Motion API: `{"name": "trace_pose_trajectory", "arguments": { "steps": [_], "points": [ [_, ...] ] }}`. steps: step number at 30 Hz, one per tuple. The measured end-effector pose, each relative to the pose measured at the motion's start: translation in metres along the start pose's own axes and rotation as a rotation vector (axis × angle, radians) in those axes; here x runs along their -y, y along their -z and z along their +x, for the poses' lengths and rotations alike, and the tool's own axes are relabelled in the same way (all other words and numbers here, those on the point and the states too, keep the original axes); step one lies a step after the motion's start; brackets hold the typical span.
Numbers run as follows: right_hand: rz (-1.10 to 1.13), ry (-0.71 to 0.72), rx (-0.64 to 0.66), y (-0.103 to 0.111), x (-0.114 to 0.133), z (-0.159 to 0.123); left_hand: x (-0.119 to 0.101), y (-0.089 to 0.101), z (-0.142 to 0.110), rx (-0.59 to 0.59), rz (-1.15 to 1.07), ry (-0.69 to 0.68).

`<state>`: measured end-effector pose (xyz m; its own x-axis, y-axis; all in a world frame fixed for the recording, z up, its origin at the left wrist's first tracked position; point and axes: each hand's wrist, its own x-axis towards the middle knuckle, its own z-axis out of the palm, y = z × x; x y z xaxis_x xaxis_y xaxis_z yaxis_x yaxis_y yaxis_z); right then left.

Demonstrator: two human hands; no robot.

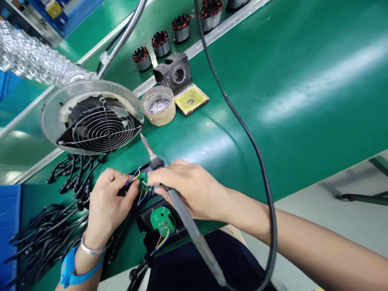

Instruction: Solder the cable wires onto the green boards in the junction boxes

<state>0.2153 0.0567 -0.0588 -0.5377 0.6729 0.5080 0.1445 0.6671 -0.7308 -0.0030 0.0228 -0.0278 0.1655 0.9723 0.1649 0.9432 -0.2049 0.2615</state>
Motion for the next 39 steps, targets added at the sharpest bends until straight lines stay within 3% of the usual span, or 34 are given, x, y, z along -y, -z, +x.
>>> {"name": "trace_pose_trajectory", "arguments": {
  "steps": [4,11,18,22,39],
  "points": [
    [-0.029,-0.103,-0.153,0.016,0.011,0.003,0.005,-0.003,0.004,0.039,0.057,-0.004],
    [-0.074,-0.072,-0.004,0.040,0.029,0.005,0.007,-0.002,0.007,0.136,0.056,-0.092],
    [0.032,-0.091,-0.066,0.019,0.019,0.014,0.007,-0.003,0.006,0.151,0.017,-0.078],
    [0.062,-0.067,-0.021,0.010,0.011,0.017,0.008,-0.003,0.005,0.161,-0.002,-0.066],
    [0.088,-0.077,0.022,0.010,0.005,0.020,0.006,-0.007,0.005,0.109,0.035,-0.076]
  ]
}}
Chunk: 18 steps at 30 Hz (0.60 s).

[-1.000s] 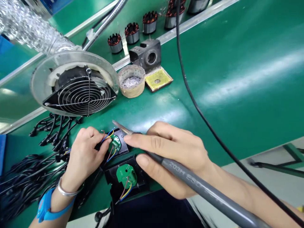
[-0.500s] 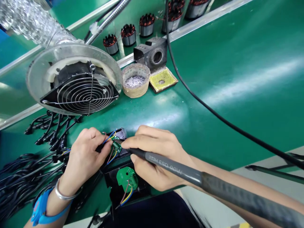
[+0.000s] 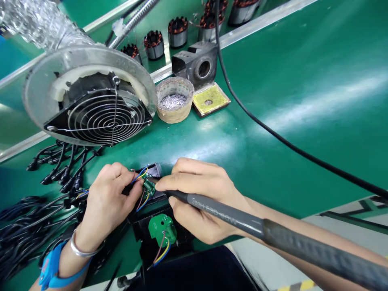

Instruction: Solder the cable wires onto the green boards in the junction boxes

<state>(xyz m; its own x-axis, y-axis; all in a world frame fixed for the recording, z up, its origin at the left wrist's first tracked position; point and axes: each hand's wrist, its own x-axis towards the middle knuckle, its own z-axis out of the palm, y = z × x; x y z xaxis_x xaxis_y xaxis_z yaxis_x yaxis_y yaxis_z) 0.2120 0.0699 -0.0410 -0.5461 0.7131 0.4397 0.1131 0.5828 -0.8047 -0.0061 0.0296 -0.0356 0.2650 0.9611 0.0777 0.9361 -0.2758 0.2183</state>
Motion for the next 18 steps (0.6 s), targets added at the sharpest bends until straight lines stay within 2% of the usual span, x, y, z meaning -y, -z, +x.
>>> {"name": "trace_pose_trajectory", "arguments": {
  "steps": [12,18],
  "points": [
    [-0.032,0.101,0.017,-0.004,-0.004,-0.007,0.001,-0.001,0.000,-0.012,0.027,-0.056],
    [-0.050,0.040,-0.083,0.002,0.003,-0.010,0.000,0.000,0.000,-0.012,0.032,-0.060]
  ]
}}
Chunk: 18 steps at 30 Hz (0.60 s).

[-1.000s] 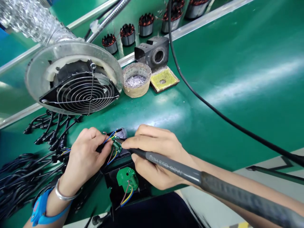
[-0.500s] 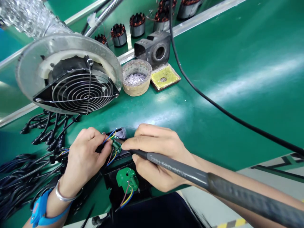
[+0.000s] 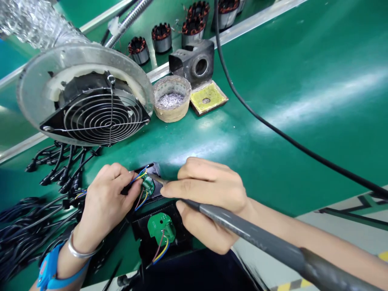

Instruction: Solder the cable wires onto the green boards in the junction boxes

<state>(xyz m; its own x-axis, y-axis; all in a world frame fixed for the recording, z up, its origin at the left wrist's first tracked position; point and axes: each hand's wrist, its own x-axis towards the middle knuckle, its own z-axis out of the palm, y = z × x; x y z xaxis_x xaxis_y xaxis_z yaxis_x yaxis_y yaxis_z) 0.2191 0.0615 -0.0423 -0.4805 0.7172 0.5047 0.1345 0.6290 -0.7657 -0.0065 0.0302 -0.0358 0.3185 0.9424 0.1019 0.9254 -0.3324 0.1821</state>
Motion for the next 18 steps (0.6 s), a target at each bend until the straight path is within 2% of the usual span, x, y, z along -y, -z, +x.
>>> {"name": "trace_pose_trajectory", "arguments": {
  "steps": [8,18],
  "points": [
    [0.040,-0.108,-0.061,0.013,0.005,-0.005,0.000,0.001,-0.002,0.031,-0.008,0.015],
    [0.071,0.043,0.009,-0.010,-0.005,0.003,0.001,-0.001,-0.002,0.011,-0.020,0.011]
  ]
}}
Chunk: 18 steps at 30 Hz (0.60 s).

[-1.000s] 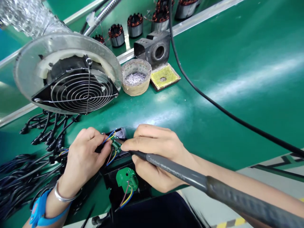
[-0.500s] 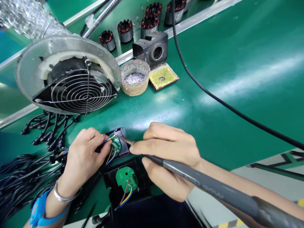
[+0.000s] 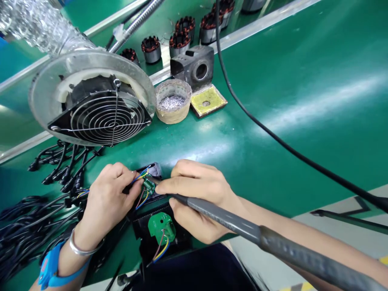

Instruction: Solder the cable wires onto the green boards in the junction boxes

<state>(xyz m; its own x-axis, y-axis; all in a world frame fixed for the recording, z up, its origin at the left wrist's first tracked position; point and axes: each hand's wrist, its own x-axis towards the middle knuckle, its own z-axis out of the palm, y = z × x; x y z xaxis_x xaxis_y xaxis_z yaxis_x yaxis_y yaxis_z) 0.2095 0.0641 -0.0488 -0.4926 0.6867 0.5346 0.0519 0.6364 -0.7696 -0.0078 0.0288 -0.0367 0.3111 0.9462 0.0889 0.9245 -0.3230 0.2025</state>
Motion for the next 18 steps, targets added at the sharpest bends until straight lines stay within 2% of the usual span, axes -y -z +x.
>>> {"name": "trace_pose_trajectory", "arguments": {
  "steps": [11,18],
  "points": [
    [-0.008,0.015,0.030,-0.001,-0.001,0.000,-0.001,0.000,0.000,0.001,0.008,0.011],
    [-0.029,-0.068,-0.072,0.017,0.009,-0.003,-0.002,0.001,0.000,0.018,0.016,0.024]
  ]
}}
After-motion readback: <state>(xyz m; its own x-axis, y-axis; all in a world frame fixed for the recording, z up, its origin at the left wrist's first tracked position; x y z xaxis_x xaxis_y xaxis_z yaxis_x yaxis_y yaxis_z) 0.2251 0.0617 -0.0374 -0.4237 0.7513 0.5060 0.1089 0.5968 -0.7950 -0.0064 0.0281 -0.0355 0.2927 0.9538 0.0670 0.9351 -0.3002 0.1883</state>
